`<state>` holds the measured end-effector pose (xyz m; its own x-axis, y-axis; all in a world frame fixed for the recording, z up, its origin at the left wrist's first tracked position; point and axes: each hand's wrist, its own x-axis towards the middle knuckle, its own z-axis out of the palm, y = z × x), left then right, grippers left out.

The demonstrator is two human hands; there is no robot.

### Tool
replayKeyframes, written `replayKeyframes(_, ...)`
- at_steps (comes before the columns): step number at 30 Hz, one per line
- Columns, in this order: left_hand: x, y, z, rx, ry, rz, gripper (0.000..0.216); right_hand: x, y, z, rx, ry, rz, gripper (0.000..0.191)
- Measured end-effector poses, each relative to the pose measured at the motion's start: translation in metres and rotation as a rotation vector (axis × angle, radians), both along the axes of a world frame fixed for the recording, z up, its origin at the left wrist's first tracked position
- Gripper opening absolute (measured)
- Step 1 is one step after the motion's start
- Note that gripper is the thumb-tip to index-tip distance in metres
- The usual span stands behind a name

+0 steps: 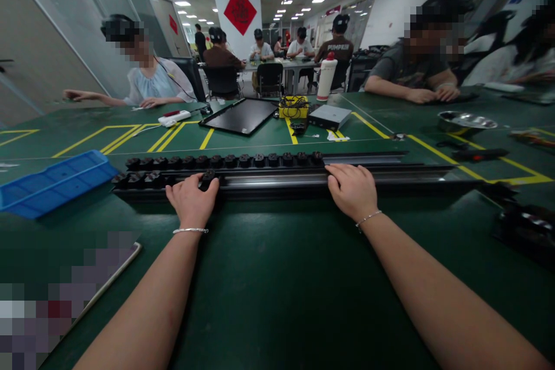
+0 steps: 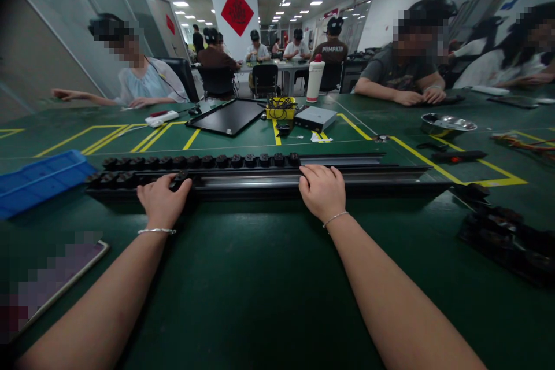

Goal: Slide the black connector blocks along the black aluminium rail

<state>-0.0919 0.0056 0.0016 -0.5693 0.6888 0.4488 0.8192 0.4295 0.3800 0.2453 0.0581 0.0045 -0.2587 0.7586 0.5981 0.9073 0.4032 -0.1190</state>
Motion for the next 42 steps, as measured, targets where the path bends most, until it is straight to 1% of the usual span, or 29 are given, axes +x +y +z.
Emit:
replayKeyframes(10, 0.0033, -0.0009, 0.0018, -0.013, 0.023, -0.012, 0.046, -0.0043, 0.0019, -0.0011, 0.027, 0.006, -0.052, 0.033)
replayKeyframes(18, 0.0028, -0.0012, 0.0012, -0.012, 0.022, -0.019, 0.045, -0.0033, 0.0025, -0.0008, 0.027, 0.029, -0.015, 0.033)
replayKeyframes(31, 0.0044, -0.0027, 0.0038, -0.018, 0.008, -0.035, 0.045, -0.0033, 0.0035, -0.0006, 0.021, 0.02, -0.03, 0.033)
replayKeyframes(42, 0.0016, -0.0023, 0.0006, -0.03, 0.002, -0.058, 0.049, -0.0034, 0.0035, -0.0007, 0.03, 0.0, -0.039, 0.032)
